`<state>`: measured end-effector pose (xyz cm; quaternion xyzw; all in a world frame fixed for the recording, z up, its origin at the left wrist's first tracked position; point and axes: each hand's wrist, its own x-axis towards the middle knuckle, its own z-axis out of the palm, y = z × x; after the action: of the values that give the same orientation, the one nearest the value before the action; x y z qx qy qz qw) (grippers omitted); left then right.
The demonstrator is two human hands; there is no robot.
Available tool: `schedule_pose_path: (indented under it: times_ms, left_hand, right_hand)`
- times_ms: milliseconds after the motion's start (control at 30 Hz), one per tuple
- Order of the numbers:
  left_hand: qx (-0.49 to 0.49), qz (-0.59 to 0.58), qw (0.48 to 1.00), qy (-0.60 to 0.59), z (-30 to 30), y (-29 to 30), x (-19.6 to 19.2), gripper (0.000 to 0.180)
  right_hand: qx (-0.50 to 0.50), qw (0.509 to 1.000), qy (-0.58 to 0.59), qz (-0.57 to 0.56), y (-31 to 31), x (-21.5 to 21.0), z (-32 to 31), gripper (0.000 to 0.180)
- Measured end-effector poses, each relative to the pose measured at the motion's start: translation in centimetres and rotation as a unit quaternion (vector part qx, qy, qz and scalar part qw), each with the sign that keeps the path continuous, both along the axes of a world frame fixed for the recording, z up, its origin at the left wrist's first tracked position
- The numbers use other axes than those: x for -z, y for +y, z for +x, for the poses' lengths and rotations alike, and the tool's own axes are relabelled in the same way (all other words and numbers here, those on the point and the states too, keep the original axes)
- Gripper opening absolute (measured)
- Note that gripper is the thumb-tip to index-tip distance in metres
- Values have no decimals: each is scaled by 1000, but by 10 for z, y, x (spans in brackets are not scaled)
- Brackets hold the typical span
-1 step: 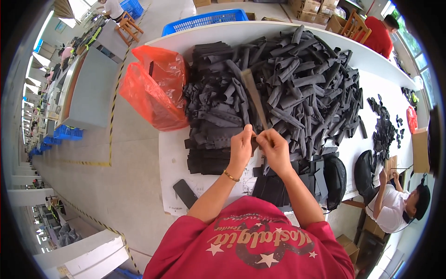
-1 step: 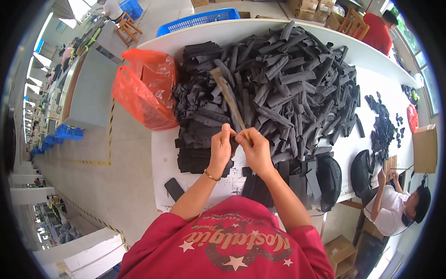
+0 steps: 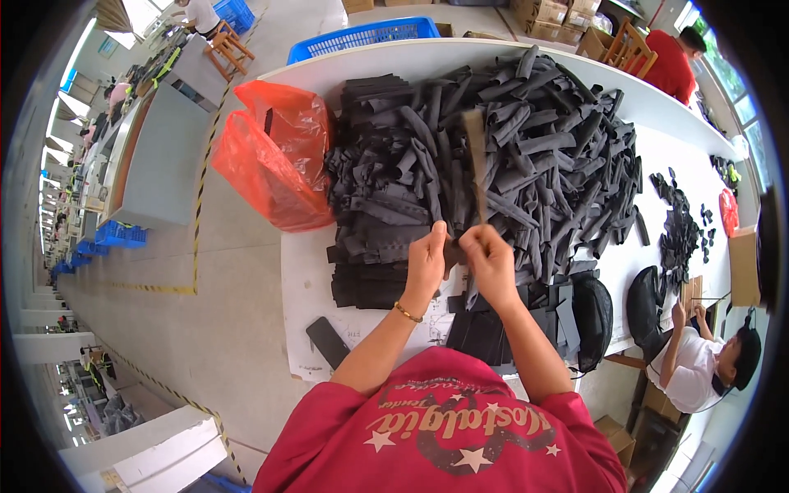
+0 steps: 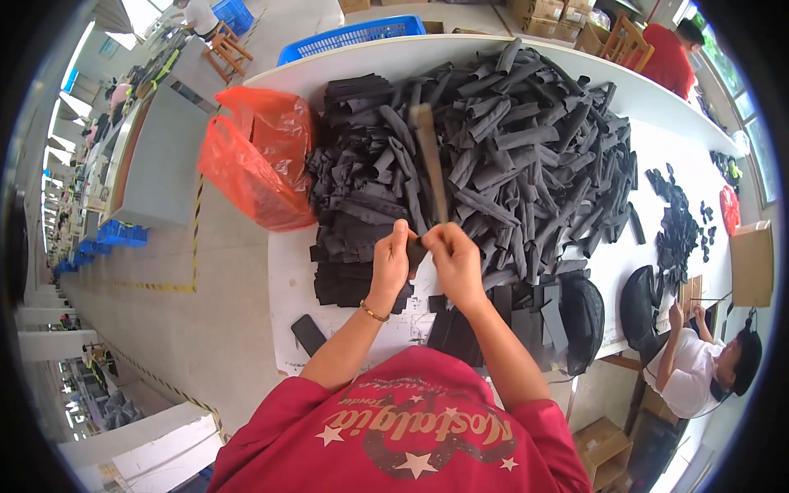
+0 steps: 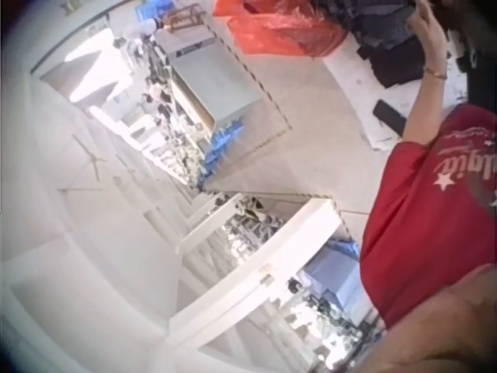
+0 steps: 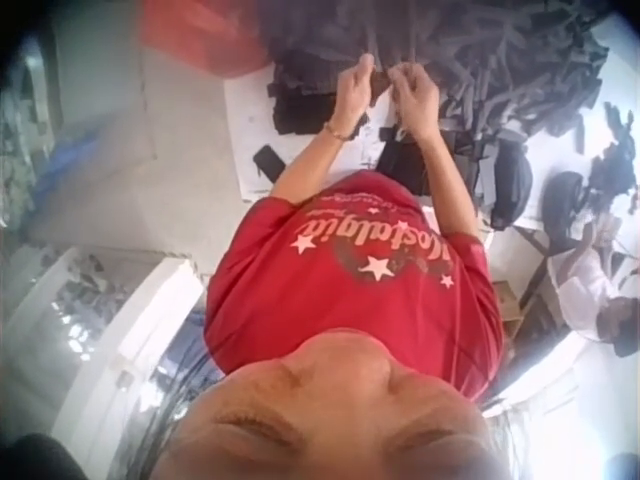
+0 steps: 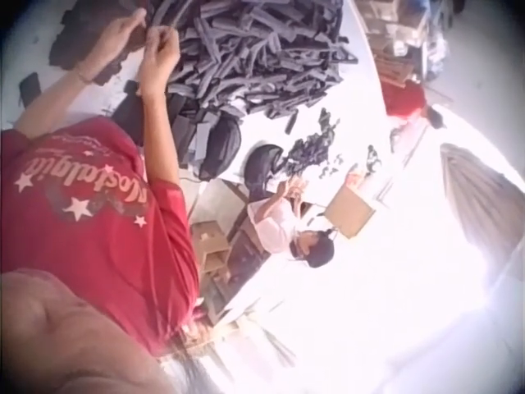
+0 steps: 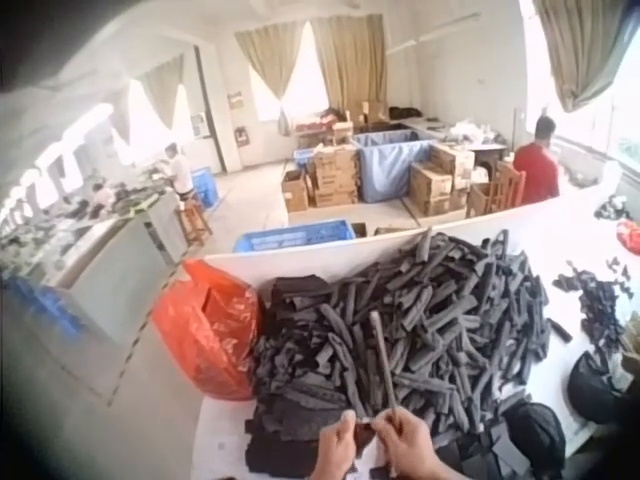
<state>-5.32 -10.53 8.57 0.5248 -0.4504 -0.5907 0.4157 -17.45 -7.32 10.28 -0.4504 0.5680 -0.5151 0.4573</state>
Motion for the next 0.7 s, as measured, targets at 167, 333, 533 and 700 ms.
schedule_pose_path:
  times_ms: [167,333,533,700]
  left_hand:
    - [-2,12,1000,-20,7,1,6,60]
    - [76,43,996,-6,10,9,26,55]
    - [226,-46,972,-51,17,22,29,35]
    - [-10,-223,962,-156,33,-79,30,9]
  right_hand:
    - [95,972,-210,41,0,1,-12,16]
    - [11,993,-93,72,13,9,-3,16]
    - [252,967,-27,-33,-58,-29,-81,17]
    - [328,897,288,-75,-90,-10,-168,33]
